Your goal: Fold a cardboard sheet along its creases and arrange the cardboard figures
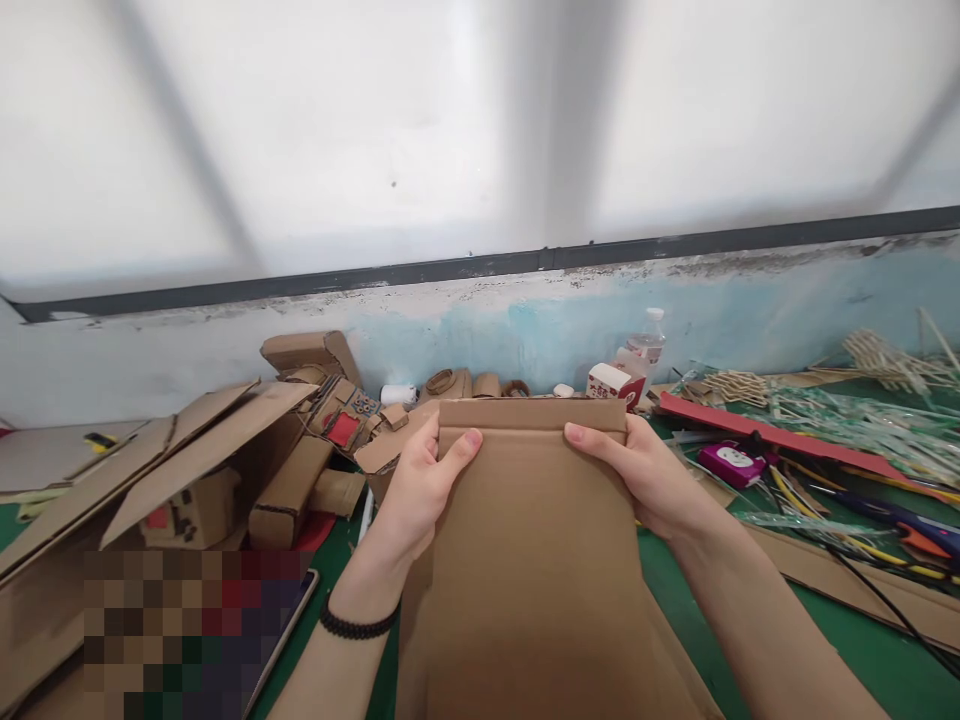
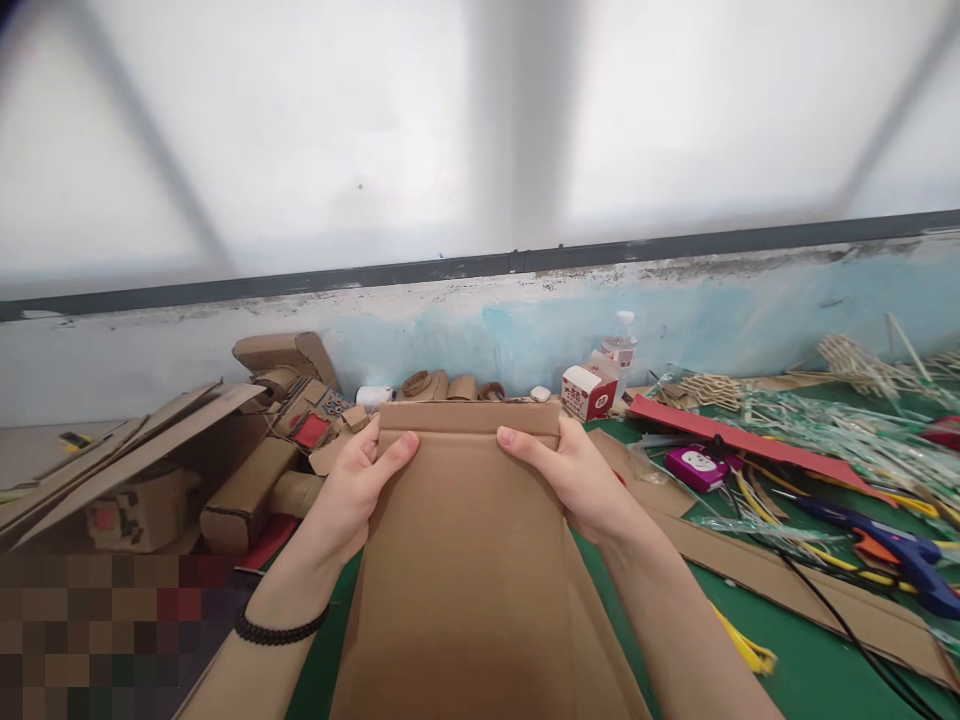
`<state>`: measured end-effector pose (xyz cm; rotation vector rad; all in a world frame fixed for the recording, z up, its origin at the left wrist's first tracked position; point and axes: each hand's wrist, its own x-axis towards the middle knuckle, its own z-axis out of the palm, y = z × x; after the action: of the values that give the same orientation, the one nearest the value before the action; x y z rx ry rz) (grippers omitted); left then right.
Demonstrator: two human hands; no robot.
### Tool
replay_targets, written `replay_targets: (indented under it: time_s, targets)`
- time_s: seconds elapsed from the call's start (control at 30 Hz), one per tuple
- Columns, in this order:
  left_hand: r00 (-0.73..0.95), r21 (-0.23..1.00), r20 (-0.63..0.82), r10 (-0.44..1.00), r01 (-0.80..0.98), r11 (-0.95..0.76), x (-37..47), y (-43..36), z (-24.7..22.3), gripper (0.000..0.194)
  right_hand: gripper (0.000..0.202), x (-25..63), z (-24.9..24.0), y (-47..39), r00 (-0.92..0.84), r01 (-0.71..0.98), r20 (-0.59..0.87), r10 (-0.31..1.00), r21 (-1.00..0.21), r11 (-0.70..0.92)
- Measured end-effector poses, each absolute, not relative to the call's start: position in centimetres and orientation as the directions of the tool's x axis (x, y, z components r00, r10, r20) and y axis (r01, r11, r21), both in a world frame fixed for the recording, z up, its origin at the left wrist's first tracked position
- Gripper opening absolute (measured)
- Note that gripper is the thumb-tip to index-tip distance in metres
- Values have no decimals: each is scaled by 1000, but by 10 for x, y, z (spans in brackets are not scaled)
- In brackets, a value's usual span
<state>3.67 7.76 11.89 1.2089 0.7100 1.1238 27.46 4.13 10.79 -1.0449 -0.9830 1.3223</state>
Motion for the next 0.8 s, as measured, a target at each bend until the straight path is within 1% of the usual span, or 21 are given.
replay_targets:
  time_s: [0.1, 0.3, 0.4, 0.6, 0.73, 0.8]
  targets:
    - [301, 958, 125, 945, -283, -36, 37, 78, 118, 45, 56, 273, 109, 41, 49, -266, -48, 998, -963, -34]
    - [228, 957, -19, 974, -277, 84, 41, 79, 118, 53, 53, 264, 115, 41, 27, -286, -46, 999, -958, -36]
    - [222, 950, -51, 974, -290, 116, 42, 80, 118, 52, 51, 264, 115, 41, 22, -283, -60, 998, -958, -51]
    - [226, 945, -37, 973, -309, 108, 41, 81, 120, 49, 57, 269, 115, 42, 52, -241, -41, 998, -970, -27]
    - [255, 949, 15, 967, -309, 67, 39, 81, 120, 50, 55, 269, 118, 41, 76, -223, -21, 997, -975, -4]
    - [265, 949, 11, 964, -307, 74, 38, 81, 120, 51, 55, 268, 118, 41, 65, -228, -28, 997, -973, -12]
